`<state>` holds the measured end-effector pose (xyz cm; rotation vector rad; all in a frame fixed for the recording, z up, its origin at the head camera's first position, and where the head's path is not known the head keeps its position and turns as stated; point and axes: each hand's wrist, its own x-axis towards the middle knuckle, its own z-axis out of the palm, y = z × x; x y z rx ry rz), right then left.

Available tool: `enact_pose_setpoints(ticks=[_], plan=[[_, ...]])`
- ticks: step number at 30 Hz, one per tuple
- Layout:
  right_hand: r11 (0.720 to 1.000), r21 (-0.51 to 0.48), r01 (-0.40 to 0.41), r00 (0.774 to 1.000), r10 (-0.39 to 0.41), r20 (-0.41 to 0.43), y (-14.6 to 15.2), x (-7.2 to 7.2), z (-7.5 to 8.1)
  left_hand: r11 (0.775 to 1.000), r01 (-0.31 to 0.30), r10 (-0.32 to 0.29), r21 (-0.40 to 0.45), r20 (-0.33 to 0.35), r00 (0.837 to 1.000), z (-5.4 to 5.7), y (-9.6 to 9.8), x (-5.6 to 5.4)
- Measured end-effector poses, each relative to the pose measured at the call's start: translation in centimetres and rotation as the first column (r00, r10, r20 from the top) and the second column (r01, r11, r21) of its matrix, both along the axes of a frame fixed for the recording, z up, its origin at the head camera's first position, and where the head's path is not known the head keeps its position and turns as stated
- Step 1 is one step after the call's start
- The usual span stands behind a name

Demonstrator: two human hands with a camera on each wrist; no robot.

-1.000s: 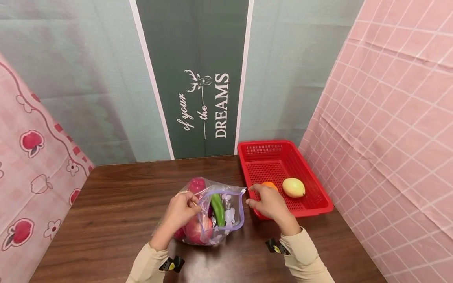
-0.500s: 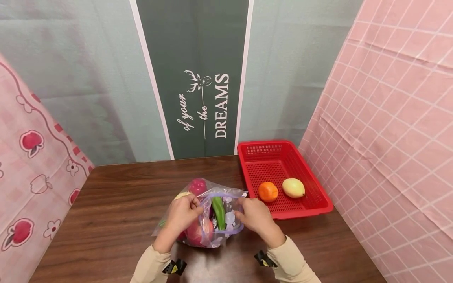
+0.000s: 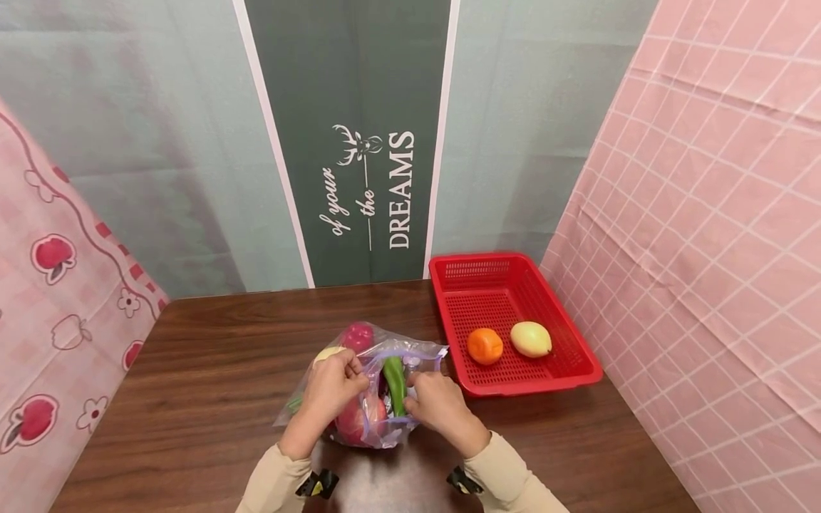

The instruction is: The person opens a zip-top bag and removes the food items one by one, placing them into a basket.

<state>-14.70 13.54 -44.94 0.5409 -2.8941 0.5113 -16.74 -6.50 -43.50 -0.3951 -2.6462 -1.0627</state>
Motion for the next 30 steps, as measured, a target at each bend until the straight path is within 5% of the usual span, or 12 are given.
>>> enact_pose_setpoints(ticks=[17, 30], plan=[[0.994, -0.008, 0.111, 0.993, -0.11, 0.037, -1.0, -1.7, -3.6, 0.999, -0.02, 0.019, 0.05, 0.022, 1.0, 0.1, -0.7, -0.3], [0.989, -0.044, 0.139, 0.988, -0.136, 0.067, -2.5, -3.1, -4.8, 0.998, -0.063, 0.063, 0.019, -0.011, 0.998, 0.3, -1.3, -0.6]])
